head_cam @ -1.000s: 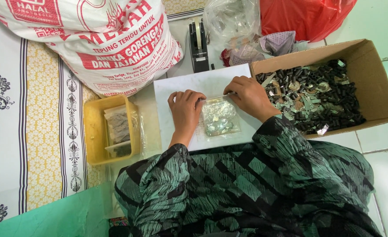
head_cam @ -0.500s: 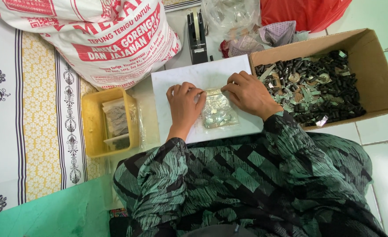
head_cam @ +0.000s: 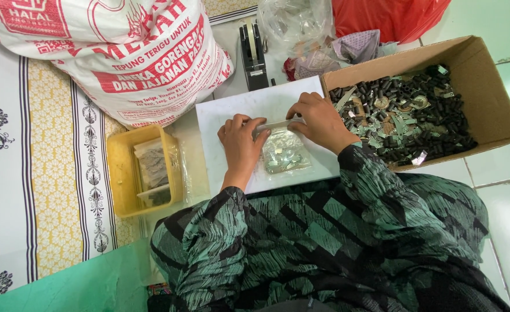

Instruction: The person sorts small metallic and plastic electronic components from a cardboard box onto a white board, then places them into a clear plastic bag. They repeat this process with different types of parts, including black plastic pieces, and store the filled bags in a yellow container.

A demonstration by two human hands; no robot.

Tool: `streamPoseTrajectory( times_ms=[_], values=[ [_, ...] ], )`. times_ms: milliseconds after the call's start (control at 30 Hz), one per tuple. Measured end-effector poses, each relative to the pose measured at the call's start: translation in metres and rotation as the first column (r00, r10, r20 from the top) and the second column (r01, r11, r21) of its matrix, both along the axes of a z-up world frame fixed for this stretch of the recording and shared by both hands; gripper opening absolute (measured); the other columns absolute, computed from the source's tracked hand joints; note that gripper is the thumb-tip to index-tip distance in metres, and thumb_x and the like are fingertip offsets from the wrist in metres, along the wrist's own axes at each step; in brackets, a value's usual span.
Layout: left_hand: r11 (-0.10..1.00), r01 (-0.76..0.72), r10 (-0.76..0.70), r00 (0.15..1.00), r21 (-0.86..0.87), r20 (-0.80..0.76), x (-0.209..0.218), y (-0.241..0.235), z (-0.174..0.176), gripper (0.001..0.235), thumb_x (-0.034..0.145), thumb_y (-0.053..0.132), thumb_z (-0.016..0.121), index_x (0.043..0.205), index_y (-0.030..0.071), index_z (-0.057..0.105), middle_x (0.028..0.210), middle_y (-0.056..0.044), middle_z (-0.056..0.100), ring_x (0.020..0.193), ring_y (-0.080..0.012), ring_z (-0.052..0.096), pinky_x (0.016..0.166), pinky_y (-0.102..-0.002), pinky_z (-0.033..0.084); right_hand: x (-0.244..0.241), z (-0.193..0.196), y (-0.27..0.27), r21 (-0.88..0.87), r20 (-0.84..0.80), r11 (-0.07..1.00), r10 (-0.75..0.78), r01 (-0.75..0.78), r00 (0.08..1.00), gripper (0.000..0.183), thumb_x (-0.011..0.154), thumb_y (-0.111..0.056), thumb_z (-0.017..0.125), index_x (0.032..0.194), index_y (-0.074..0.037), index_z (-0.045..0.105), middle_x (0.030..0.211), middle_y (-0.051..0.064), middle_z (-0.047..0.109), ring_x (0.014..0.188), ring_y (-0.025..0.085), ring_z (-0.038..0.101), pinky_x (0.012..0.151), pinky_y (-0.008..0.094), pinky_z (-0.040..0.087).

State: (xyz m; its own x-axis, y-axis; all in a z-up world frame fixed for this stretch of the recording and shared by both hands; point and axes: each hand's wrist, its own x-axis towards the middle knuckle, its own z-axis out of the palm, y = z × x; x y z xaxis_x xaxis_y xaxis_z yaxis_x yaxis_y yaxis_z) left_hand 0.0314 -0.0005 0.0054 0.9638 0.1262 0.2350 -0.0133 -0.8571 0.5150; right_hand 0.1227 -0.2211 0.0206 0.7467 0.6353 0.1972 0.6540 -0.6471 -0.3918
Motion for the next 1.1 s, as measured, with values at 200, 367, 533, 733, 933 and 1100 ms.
streamPoseTrajectory(
  times_ms=[200, 367, 533, 733, 933, 1100],
  values=[
    [0.999, 0.035, -0.032, 0.995, -0.022, 0.099, 0.000, 0.001, -0.010, 0.015, 0.089, 0.024, 0.083, 0.100, 0.025, 0.073, 0.094, 0.006, 0.058, 0.099, -0.0189, 0.057, 0.107, -0.053, 0.032, -0.002, 0.002, -0.002, 0.054, -0.025, 0.998, 0.028, -0.027, 0.999, 0.019, 0.086, -0.025, 0.084, 0.099, -0.017, 0.072, 0.094, -0.001, 0.063, 0.095, 0.022, 0.062, 0.078, 0.039, 0.049],
    [0.998, 0.051, -0.057, 0.976, 0.034, 0.211, 0.001, 0.003, -0.003, 0.020, 0.088, 0.017, 0.084, 0.101, 0.026, 0.071, 0.088, 0.008, 0.062, 0.093, -0.0151, 0.060, 0.108, -0.051, 0.031, -0.002, -0.001, -0.004, 0.112, 0.074, 0.991, 0.067, -0.076, 0.995, 0.017, 0.087, -0.016, 0.082, 0.099, -0.015, 0.071, 0.094, 0.000, 0.065, 0.093, 0.023, 0.062, 0.078, 0.038, 0.049],
    [0.981, 0.104, -0.132, 0.977, 0.163, 0.168, -0.007, 0.005, 0.007, 0.028, 0.085, 0.002, 0.079, 0.100, 0.024, 0.073, 0.094, 0.005, 0.063, 0.098, -0.0170, 0.057, 0.111, -0.055, 0.027, -0.010, 0.003, -0.007, -0.037, 0.269, 0.988, 0.153, -0.149, 0.951, 0.011, 0.089, -0.013, 0.077, 0.097, -0.012, 0.069, 0.099, 0.005, 0.066, 0.096, 0.025, 0.062, 0.080, 0.039, 0.050],
    [0.983, 0.113, -0.141, 0.970, 0.144, 0.196, -0.014, 0.001, 0.010, 0.010, 0.088, 0.016, 0.076, 0.094, 0.024, 0.073, 0.093, 0.004, 0.059, 0.094, -0.0169, 0.056, 0.110, -0.055, 0.029, -0.024, 0.021, -0.012, -0.040, 0.245, 0.986, 0.168, -0.163, 0.955, 0.010, 0.089, -0.019, 0.076, 0.097, -0.013, 0.073, 0.102, 0.003, 0.065, 0.096, 0.024, 0.062, 0.079, 0.039, 0.050],
    [0.996, 0.074, -0.080, 0.987, 0.051, 0.142, -0.011, 0.000, 0.002, 0.010, 0.086, 0.021, 0.083, 0.092, 0.021, 0.074, 0.094, 0.004, 0.059, 0.093, -0.0195, 0.058, 0.108, -0.055, 0.034, -0.012, -0.009, -0.008, -0.017, 0.165, 0.997, 0.078, -0.076, 0.983, 0.017, 0.094, -0.028, 0.075, 0.103, -0.015, 0.072, 0.104, 0.002, 0.061, 0.098, 0.024, 0.062, 0.078, 0.039, 0.054],
    [0.998, 0.062, -0.063, 0.997, 0.027, 0.043, -0.010, 0.001, 0.001, 0.027, 0.088, 0.026, 0.082, 0.112, 0.020, 0.073, 0.101, 0.001, 0.059, 0.098, -0.0233, 0.058, 0.108, -0.056, 0.032, -0.014, 0.010, -0.003, -0.066, 0.060, 0.997, 0.047, -0.043, 0.997, 0.031, 0.090, -0.032, 0.079, 0.113, -0.014, 0.071, 0.102, 0.003, 0.059, 0.099, 0.025, 0.061, 0.080, 0.042, 0.054]
  ],
)
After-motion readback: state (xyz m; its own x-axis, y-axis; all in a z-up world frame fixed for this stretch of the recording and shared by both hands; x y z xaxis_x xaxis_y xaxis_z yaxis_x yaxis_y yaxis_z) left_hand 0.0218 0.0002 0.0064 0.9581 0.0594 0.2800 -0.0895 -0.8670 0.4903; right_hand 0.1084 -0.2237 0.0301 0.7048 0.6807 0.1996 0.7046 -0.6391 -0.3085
